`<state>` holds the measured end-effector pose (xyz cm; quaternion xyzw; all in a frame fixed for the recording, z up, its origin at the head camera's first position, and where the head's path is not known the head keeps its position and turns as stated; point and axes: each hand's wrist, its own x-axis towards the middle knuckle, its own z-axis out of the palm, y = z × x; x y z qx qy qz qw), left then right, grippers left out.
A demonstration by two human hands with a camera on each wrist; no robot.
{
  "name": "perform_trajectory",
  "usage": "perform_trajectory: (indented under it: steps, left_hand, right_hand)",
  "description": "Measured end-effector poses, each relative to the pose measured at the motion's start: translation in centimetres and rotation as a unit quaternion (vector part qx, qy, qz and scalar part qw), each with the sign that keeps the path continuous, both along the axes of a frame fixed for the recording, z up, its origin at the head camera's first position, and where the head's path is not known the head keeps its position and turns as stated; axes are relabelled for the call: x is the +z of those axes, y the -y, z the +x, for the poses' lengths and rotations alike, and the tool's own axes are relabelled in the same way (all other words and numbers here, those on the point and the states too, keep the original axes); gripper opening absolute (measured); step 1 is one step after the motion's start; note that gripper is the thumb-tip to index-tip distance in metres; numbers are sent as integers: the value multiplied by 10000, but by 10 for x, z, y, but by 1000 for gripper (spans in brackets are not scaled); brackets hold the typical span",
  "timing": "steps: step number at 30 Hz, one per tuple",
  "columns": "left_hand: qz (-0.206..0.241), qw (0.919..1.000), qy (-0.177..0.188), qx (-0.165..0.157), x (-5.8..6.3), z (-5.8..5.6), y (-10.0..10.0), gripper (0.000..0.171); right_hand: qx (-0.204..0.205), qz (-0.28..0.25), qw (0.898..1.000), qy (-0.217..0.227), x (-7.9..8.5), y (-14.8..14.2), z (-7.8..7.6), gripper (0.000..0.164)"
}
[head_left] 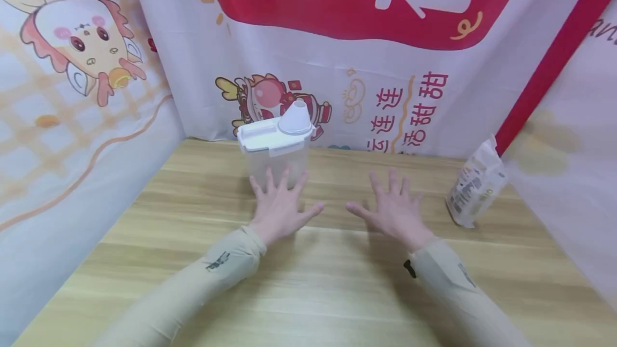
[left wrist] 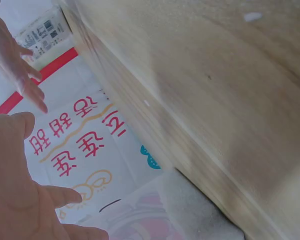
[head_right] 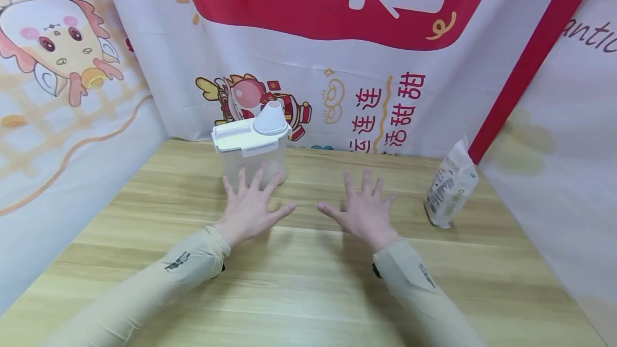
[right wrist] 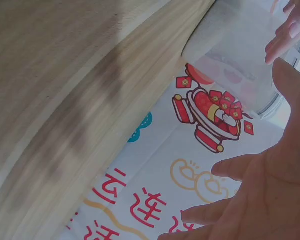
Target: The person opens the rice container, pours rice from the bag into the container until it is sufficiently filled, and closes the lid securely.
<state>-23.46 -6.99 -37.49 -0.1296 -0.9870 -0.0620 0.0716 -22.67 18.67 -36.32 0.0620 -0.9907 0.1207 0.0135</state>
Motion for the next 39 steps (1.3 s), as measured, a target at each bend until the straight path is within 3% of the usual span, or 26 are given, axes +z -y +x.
perform_trajectory:
  steps: [9, 15, 18, 20, 25, 29, 32, 39]
  left_hand:
    - [95, 9994, -319, -26, 1, 3, 8, 93]
    - [922, 9929, -751, -46, 6, 5, 16, 80]
    - [1456, 9827, -1139, -144, 7, 5, 20, 73]
    - [1798, 9708, -1570, -254, 8, 5, 24, 68]
    - [2480, 9286, -2701, -573, 10, 0, 31, 58]
    - [2830, 9036, -3157, -616, 15, -4, 37, 55]
    - [3015, 8979, -3179, -430, 20, -6, 41, 60]
    - [3462, 8943, -2831, 173, 25, -12, 52, 80]
  right_hand:
    - [150, -95, 9998, -60, 6, 13, -7, 116]
    - [253, -313, 9991, -159, 12, 23, -11, 117]
    - [282, -582, 9977, -185, 13, 27, -14, 119]
    - [264, -863, 9957, -187, 13, 29, -17, 119]
    - [183, -1884, 9819, -50, 13, 35, -24, 115]
    - [215, -2467, 9688, -30, 16, 43, -28, 110]
    - [223, -2607, 9651, -137, 18, 49, -31, 106]
    - [173, -2925, 9559, -180, 22, 59, -39, 104]
